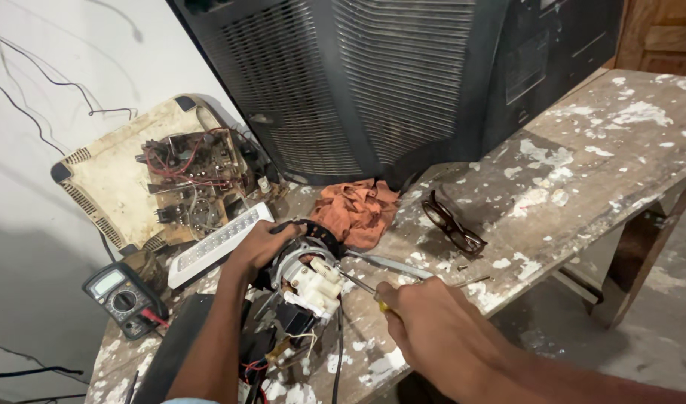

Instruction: The person works at a cluttered workbench disassembling a small electric motor. They use a yellow-handled screwdriver to loosen and remove screws from the motor housing, hold the motor steady with one hand, and manipulate the white plastic terminal assembly and wiring as they separate the motor components.

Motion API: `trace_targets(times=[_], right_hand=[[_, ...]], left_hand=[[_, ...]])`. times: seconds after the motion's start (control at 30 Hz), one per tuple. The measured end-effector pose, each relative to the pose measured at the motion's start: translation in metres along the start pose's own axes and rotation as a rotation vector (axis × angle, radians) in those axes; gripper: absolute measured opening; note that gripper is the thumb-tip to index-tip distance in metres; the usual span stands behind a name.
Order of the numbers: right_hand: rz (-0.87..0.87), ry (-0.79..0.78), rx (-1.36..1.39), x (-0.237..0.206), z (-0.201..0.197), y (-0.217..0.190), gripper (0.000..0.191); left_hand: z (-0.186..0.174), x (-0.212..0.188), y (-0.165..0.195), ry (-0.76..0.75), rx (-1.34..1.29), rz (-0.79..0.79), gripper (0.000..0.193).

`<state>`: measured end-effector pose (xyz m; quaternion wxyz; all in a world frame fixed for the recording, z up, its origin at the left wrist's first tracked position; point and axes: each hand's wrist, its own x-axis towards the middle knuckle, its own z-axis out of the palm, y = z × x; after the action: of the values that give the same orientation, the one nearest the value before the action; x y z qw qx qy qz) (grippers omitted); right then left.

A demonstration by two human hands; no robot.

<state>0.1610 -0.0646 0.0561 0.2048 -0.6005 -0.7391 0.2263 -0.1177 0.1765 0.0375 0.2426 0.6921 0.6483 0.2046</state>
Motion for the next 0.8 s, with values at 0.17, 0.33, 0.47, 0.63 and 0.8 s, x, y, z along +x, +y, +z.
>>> trace_targets(times=[0.17,0.33,0.47,0.63,0.8], right_hand=[[-0.427,0.094,-0.538,0.011,0.014,0.009,0.034],[-0.901,0.251,-1.131,0.009,0.029,0.013,0.033],[-0.958,0.233,-1.600,-0.004,0.018,0.015,0.039],[-0.582,0.121,-0.944,-0.017,0.014,0.007,0.080],[-0.142,0.216,-0.170,-0.028,0.022,0.003,0.066]], left_hand=[[0.000,0.000,0.003,0.005,-0.032,0.007,0.068],[0.002,-0.003,0.000,-0.003,-0.069,0.034,0.067],[0.003,-0.001,0.000,-0.006,-0.031,0.046,0.068],[0.005,0.003,0.001,-0.018,-0.006,0.125,0.068],[0.007,0.002,-0.004,0.012,0.078,0.079,0.070]])
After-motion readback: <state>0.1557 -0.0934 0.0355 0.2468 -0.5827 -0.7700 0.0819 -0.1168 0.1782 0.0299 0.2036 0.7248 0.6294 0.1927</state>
